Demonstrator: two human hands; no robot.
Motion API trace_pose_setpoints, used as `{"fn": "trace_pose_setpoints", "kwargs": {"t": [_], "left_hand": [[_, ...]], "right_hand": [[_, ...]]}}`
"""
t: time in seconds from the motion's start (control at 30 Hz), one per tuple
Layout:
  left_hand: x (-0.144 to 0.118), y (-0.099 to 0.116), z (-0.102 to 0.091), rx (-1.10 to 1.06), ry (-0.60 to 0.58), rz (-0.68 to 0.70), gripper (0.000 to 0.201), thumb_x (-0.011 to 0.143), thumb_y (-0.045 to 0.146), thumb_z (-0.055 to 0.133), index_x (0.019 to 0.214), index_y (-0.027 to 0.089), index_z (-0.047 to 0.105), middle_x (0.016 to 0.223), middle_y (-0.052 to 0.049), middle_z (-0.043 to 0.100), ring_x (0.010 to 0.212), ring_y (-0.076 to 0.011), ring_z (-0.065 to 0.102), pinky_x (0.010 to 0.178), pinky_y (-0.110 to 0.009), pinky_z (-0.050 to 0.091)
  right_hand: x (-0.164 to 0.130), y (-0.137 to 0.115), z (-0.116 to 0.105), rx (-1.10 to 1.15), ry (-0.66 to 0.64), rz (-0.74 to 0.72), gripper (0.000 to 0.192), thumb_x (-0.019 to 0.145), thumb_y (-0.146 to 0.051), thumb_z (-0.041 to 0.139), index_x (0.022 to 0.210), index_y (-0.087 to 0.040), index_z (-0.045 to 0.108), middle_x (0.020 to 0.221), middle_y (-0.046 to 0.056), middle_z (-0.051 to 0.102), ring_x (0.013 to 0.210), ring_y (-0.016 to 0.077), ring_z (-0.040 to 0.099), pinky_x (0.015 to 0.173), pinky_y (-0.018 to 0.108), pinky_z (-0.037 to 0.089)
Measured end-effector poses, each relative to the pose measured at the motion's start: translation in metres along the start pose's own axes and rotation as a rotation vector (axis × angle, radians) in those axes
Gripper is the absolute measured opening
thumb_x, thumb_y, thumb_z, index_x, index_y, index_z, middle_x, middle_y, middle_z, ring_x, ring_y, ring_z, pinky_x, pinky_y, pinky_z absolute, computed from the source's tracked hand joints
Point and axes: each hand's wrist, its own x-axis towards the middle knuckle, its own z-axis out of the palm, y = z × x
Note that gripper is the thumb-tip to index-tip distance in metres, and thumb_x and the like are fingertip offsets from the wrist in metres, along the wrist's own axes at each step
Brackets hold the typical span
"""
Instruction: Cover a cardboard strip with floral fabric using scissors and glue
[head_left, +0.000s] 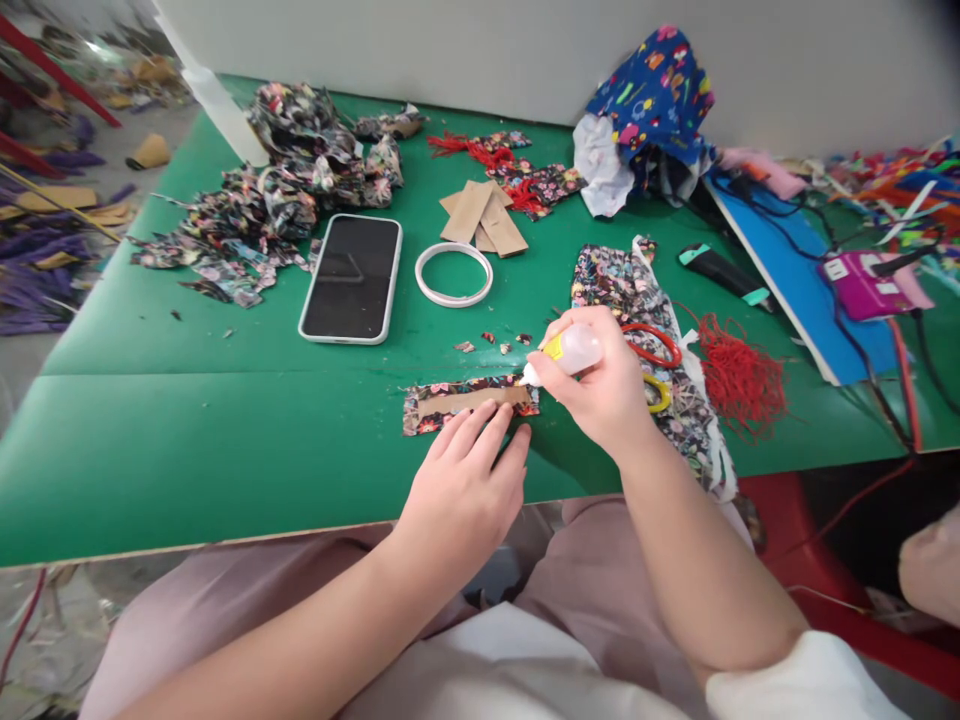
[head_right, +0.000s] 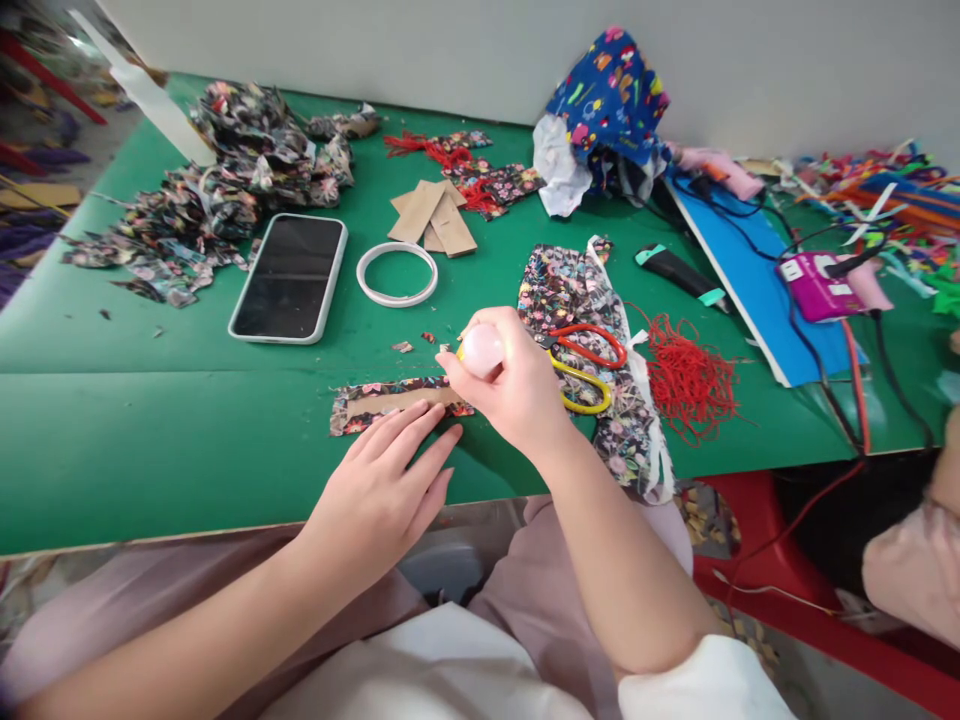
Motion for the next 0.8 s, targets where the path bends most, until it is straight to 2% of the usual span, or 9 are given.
{"fn": "trace_pose_setpoints", "kwargs": {"t": [0.07,0.23,0.47,0.63,0.8], "left_hand": [[0.0005,0.0002,-0.0002,0.001,0.005,0.0,0.033,0.086,0.024,0.048,0.113,0.013,0.062,0.12,-0.014,0.061,0.113,-0.0303,0.054,0.092,-0.046,0.047],[0.0002,0.0004,0.0003,0.002,-0.009,0.002,0.033,0.086,0.023,0.047,0.113,0.013,0.062,0.12,-0.015,0.061,0.114,-0.0306,0.053,0.093,-0.046,0.047],[-0.0006,0.0002,0.0004,0.01,0.003,0.012,0.034,0.086,0.024,0.048,0.114,0.012,0.061,0.121,-0.014,0.06,0.114,-0.0301,0.054,0.092,-0.046,0.047],[-0.0004,0.0004,0.0003,0.018,0.002,0.013,0.034,0.085,0.025,0.048,0.114,0.013,0.062,0.121,-0.014,0.061,0.113,-0.03,0.054,0.092,-0.045,0.047],[0.0004,0.0005,-0.0016,0.016,-0.007,0.015,0.034,0.085,0.024,0.048,0.114,0.013,0.062,0.121,-0.013,0.061,0.114,-0.03,0.054,0.091,-0.045,0.048]], "right_hand": [[-0.0002,-0.0001,-0.0009,0.005,-0.003,0.0,0.024,0.076,-0.032,0.063,0.09,-0.023,0.046,0.079,-0.002,0.054,0.067,0.0111,0.054,0.061,0.026,0.046],[0.0016,0.0039,0.0001,-0.034,0.084,-0.008,0.026,0.076,-0.035,0.063,0.09,-0.023,0.045,0.082,-0.001,0.054,0.068,0.0118,0.054,0.064,0.028,0.047],[-0.0003,-0.0027,-0.0028,-0.064,0.016,-0.021,0.024,0.076,-0.032,0.063,0.089,-0.023,0.046,0.078,-0.002,0.055,0.066,0.0113,0.054,0.062,0.026,0.046],[-0.0018,-0.0039,-0.0023,-0.071,0.073,-0.021,0.024,0.076,-0.034,0.063,0.089,-0.023,0.046,0.08,-0.001,0.056,0.067,0.0117,0.055,0.063,0.027,0.047],[-0.0045,-0.0051,-0.0033,-0.083,-0.007,0.007,0.025,0.076,-0.034,0.063,0.091,-0.023,0.046,0.08,-0.001,0.056,0.067,0.0115,0.055,0.062,0.026,0.046]]}}
